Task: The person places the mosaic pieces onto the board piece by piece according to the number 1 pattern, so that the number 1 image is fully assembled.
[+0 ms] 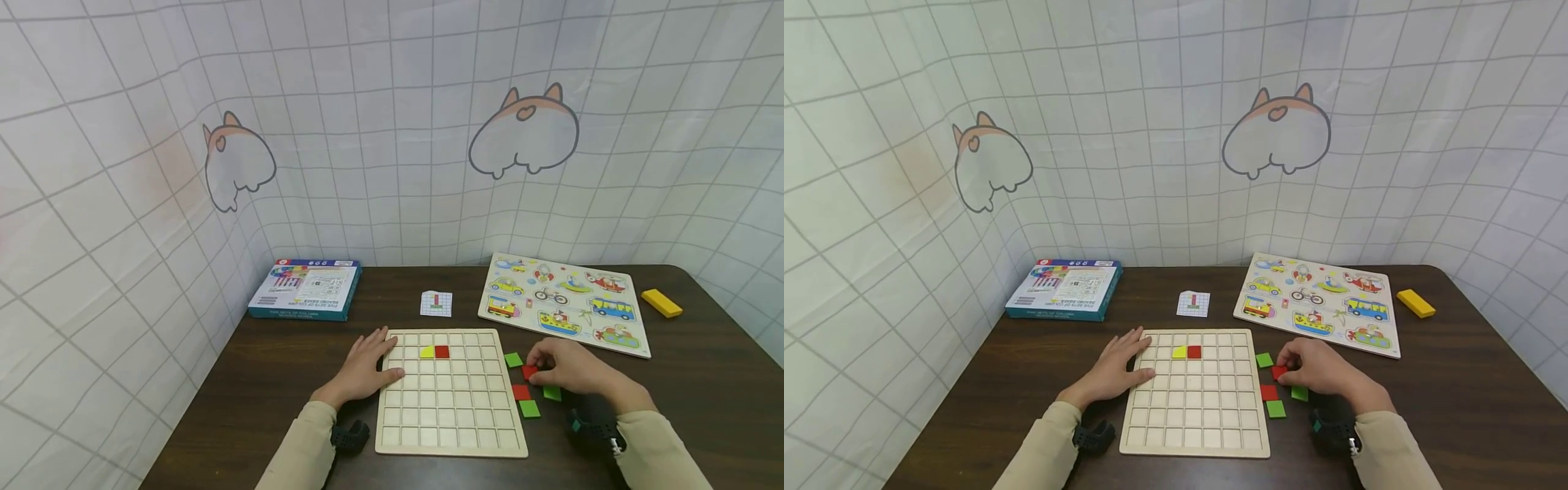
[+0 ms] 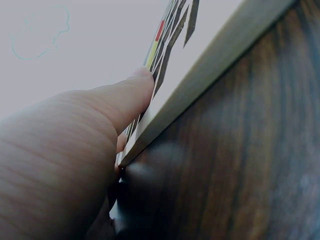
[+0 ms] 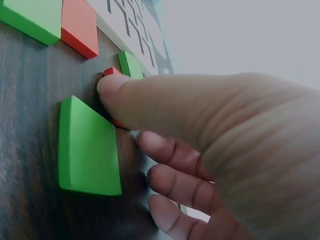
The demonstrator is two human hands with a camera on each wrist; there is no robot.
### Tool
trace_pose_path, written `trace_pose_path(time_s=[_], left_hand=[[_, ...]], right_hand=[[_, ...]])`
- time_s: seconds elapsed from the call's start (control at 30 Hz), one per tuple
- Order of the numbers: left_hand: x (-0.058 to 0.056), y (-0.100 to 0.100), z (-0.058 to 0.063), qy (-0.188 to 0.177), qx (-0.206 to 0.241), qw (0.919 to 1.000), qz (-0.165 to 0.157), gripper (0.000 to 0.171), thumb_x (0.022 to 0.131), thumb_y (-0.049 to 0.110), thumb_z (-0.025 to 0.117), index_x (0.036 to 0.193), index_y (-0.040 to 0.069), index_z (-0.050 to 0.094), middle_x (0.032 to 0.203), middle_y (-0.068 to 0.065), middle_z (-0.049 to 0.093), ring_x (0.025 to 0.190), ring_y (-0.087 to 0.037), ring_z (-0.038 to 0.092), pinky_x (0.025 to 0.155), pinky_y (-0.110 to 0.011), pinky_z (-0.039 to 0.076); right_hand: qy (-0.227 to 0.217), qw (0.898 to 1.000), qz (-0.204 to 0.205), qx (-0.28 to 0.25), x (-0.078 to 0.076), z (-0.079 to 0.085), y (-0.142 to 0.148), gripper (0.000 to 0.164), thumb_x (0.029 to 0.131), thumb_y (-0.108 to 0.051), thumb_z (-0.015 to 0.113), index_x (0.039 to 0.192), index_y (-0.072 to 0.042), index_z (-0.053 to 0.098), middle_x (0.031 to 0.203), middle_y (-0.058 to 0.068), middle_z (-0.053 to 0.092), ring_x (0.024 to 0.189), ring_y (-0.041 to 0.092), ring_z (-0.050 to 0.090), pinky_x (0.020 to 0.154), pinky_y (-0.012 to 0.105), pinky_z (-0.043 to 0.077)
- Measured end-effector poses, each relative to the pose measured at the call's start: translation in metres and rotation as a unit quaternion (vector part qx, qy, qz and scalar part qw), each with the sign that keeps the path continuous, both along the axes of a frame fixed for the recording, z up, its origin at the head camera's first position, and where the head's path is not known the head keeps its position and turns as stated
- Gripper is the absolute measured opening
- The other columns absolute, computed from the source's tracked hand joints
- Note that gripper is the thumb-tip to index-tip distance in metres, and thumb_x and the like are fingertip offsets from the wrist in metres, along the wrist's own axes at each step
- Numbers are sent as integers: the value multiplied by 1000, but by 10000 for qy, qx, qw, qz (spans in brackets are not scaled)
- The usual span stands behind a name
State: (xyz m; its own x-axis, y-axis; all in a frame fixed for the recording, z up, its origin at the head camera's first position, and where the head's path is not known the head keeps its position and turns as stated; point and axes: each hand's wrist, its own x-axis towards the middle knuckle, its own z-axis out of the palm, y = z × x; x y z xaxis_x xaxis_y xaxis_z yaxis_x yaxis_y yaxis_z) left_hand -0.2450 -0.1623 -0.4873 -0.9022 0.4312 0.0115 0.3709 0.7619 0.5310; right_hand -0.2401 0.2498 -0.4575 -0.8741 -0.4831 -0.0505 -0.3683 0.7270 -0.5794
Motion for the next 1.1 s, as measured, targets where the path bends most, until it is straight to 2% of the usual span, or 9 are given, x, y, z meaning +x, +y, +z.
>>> trace_pose_path(time_s=[0.2,0.43,0.67,0.93,1.1], left_hand=[[-1,0,1,4,-3,10000,-5,72,94,48,61,151,11,38,162,-10,17,150,-28,12,119,-53,2],[0,-1,0,23,2,10000,-52,71,94,47,61,151,11,39,162,-11,17,150,-29,13,119,-53,3],[-1,-2,1,31,26,10000,-57,72,94,48,61,151,11,38,162,-11,17,150,-29,12,119,-53,2],[1,-1,1,44,21,10000,-26,71,94,47,61,151,11,38,162,-11,17,150,-29,13,119,-53,3],[1,0,1,37,13,10000,-45,71,94,47,61,151,11,38,162,-11,17,150,-29,13,119,-53,3]], right_hand=[[-2,9999,-23,-147,-2,3,2,18,88,-30,74,99,-17,67,87,-9,64,75,8,54,65,24,47],[89,9989,-365,-269,0,2,-12,22,90,-35,71,102,-17,73,92,-10,68,79,9,56,67,26,49],[510,9972,-299,-449,1,1,-23,22,90,-29,71,108,-15,73,98,-9,70,80,5,57,67,24,50],[686,9959,-337,-494,3,2,-34,22,89,-19,72,110,-13,72,96,-7,67,68,7,50,58,23,46],[766,9951,-326,-537,4,2,-43,23,88,-19,73,110,-13,72,98,-7,66,71,8,50,59,23,46]])
